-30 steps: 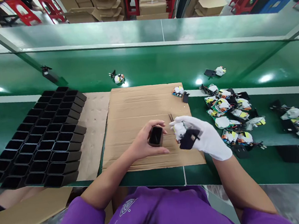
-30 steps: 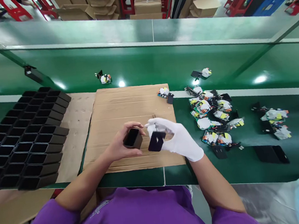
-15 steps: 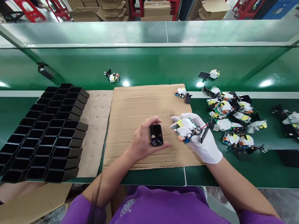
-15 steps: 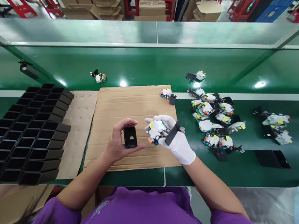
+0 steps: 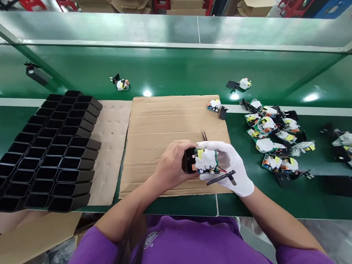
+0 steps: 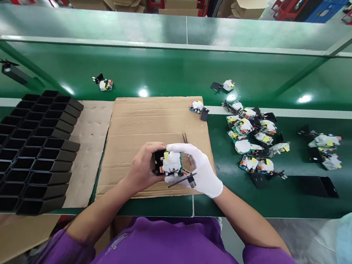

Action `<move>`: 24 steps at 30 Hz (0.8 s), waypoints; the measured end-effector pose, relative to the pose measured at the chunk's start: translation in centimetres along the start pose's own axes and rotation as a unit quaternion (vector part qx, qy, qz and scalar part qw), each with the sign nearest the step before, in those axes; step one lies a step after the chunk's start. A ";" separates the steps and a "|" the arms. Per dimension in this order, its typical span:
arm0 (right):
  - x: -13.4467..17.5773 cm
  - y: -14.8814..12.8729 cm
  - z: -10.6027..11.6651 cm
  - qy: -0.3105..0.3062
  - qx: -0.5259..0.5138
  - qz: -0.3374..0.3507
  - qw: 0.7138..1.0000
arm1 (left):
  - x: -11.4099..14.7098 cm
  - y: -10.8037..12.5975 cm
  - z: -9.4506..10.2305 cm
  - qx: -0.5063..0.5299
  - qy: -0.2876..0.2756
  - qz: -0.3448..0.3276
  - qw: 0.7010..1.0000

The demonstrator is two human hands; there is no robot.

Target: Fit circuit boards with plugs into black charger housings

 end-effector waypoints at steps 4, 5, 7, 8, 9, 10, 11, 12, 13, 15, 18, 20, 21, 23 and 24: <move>0.0 0.7 -0.7 -0.036 0.039 0.024 0.998 | 0.3 0.6 0.0 -0.050 0.022 -0.048 0.997; -0.1 1.0 -0.9 -0.035 0.049 0.025 0.998 | 0.3 0.7 0.1 -0.059 0.030 -0.058 0.996; -0.2 1.2 -0.9 -0.016 0.061 0.019 0.998 | 0.4 0.9 0.3 -0.076 0.047 -0.079 0.993; -0.3 1.1 -0.8 -0.017 0.057 0.008 0.998 | 0.6 1.1 0.4 -0.085 0.058 -0.092 0.990; -0.3 0.8 -0.5 -0.031 0.047 -0.009 0.998 | 0.8 1.2 0.5 -0.095 0.071 -0.106 0.987; -0.2 0.1 0.1 -0.053 0.035 -0.030 0.998 | 1.1 1.4 0.7 -0.105 0.086 -0.123 0.983; 0.2 -0.9 1.2 -0.073 0.028 -0.050 0.996 | 1.4 1.5 0.9 -0.115 0.104 -0.138 0.978; 0.7 -2.2 2.7 -0.090 0.025 -0.071 0.993 | 1.6 1.6 1.1 -0.123 0.120 -0.152 0.973; 1.4 -4.0 4.6 -0.093 0.030 -0.082 0.992 | 1.8 1.5 1.2 -0.129 0.129 -0.163 0.970; 2.9 -7.6 7.9 -0.089 0.042 -0.089 0.991 | 1.7 1.2 1.2 -0.137 0.125 -0.183 0.965; 3.9 -9.4 8.2 -0.117 0.045 -0.092 0.988 | 1.5 1.2 1.1 -0.147 0.106 -0.217 0.959; 2.7 -7.4 5.8 -0.119 0.056 -0.087 0.987 | 1.4 1.3 1.3 -0.154 0.109 -0.224 0.956; 1.7 -5.7 4.0 -0.117 0.057 -0.079 0.988 | 1.4 1.3 1.3 -0.156 0.110 -0.225 0.956; -0.7 -2.8 0.9 -0.083 0.102 -0.020 0.991 | 1.3 1.0 1.3 -0.157 0.113 -0.217 0.957; -1.4 -1.1 -0.7 -0.085 0.106 -0.016 0.991 | 1.2 0.7 1.3 -0.155 0.115 -0.206 0.959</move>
Point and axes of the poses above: each hand's wrist, its own x-axis away from the middle knuckle, its own z-axis out of the back of the hand, y = z × x, the point moved 9 cm from there along -x, towards the middle knuckle, and after that the axes turned 12 degrees about z, right-handed, at the moved point
